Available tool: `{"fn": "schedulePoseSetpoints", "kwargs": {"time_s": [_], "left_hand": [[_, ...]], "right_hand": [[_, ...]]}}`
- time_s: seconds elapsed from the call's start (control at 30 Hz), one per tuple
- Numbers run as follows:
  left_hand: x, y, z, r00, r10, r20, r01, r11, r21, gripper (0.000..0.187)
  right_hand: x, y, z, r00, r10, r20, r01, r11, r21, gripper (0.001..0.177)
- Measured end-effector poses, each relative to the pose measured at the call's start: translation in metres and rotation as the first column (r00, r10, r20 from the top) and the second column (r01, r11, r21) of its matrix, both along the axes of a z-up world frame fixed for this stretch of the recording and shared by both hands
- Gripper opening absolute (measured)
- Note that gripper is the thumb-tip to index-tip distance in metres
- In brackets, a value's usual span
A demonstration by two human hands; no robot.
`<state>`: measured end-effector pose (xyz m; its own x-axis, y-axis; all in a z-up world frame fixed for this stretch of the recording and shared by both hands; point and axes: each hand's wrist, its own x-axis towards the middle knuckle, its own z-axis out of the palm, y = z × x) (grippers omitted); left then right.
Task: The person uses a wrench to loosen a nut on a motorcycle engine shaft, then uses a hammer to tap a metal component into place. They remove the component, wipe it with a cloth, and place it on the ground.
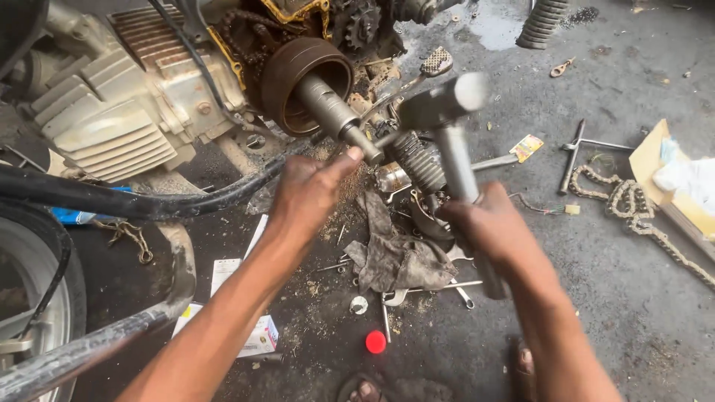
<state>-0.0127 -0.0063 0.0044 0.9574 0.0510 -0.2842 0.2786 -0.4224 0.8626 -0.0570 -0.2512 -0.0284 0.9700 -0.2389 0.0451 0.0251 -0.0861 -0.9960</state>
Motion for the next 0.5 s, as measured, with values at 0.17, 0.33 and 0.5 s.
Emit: {"fn": "schedulePoseSetpoints", "kwargs": {"time_s": [0.17, 0.33, 0.5], "left_hand": [[-0.002, 0.002, 0.014, 0.999, 0.016, -0.051, -0.016, 1.0, 0.001, 0.056], [-0.006, 0.001, 0.006, 0.996, 0.079, -0.045, -0.083, 0.99, -0.113, 0.047], [-0.011, -0.001, 0.026, 0.996, 0.094, 0.01, -0.093, 0.992, -0.082, 0.049]], "right_hand": [[-0.013, -0.015, 0.018, 0.901, 0.004, -0.434, -0.183, 0.91, -0.372, 0.027], [-0.022, -0.014, -0.002, 0.98, -0.015, 0.197, -0.065, 0.917, 0.395, 0.022], [-0.008, -0.001, -0.002, 0.944, 0.124, -0.306, -0.159, 0.983, -0.092, 0.02]]}}
